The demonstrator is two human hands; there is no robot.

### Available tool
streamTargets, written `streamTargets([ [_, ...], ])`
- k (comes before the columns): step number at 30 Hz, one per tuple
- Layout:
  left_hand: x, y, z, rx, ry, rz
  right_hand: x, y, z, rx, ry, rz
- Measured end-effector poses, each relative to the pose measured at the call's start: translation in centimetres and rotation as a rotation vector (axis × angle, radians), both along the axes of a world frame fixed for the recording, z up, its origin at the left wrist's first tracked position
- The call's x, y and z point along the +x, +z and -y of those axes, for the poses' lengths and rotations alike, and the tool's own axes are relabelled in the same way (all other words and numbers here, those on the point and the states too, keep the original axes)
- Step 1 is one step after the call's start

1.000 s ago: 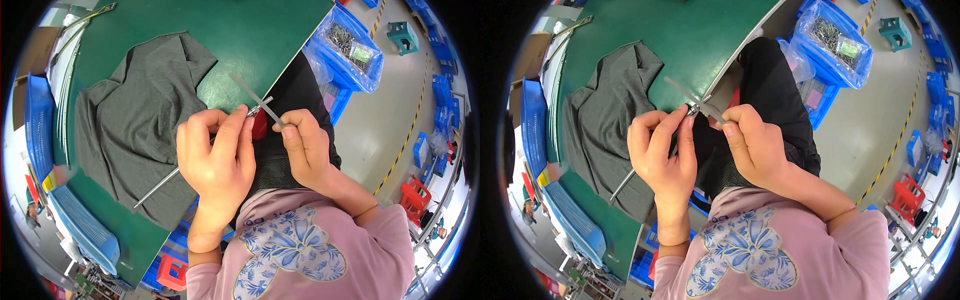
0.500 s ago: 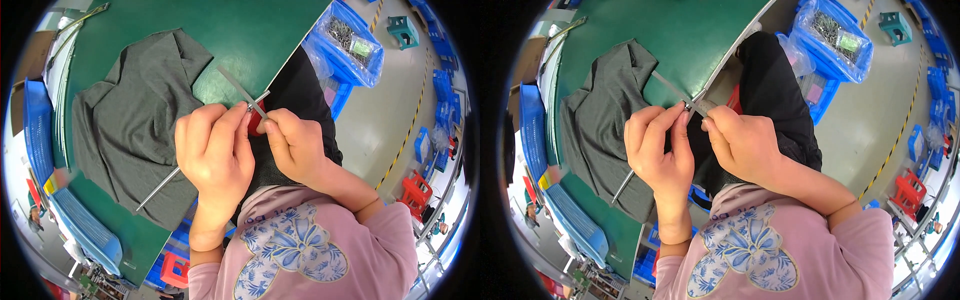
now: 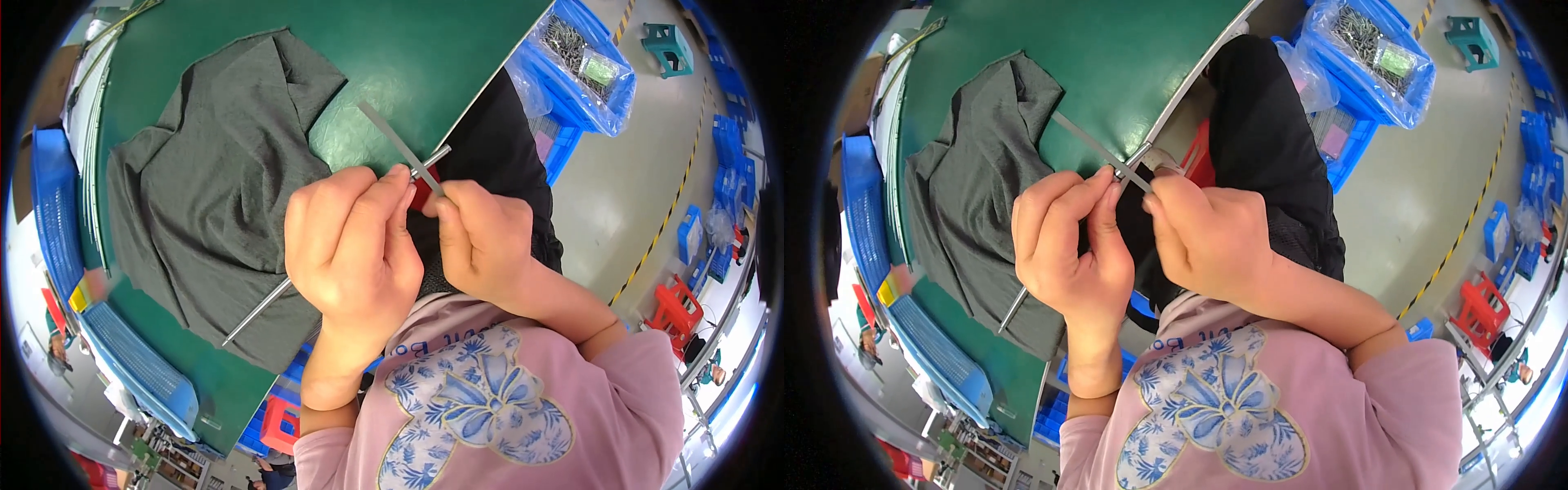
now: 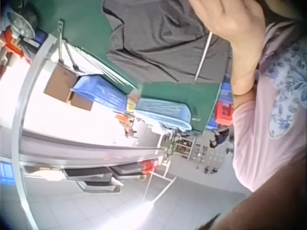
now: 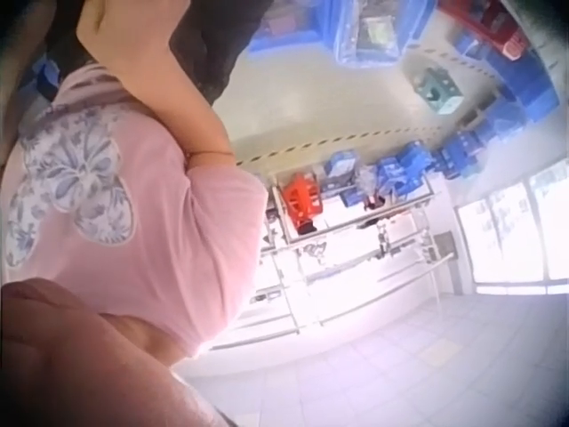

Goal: Measuring the diameter of long metal rods using a digital micrometer for quality control.

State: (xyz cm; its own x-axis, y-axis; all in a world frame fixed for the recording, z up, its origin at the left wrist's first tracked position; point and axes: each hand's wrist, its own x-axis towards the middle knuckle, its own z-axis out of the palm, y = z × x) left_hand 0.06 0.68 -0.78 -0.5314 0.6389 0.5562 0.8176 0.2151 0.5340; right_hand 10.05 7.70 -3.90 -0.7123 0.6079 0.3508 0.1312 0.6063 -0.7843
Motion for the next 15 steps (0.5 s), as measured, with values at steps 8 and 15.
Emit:
streamTargets([
  [8,0.1,0.2,0.1,-0.012,0.0,-0.023,0.1,-1.0,0.4,0.045,-0.021,-0.081],
  [15,0.3,0.2,0.4,-0.007,-0.003,-0.035,0.6,-0.1,0.6,0.07,-0.012,-0.026],
])
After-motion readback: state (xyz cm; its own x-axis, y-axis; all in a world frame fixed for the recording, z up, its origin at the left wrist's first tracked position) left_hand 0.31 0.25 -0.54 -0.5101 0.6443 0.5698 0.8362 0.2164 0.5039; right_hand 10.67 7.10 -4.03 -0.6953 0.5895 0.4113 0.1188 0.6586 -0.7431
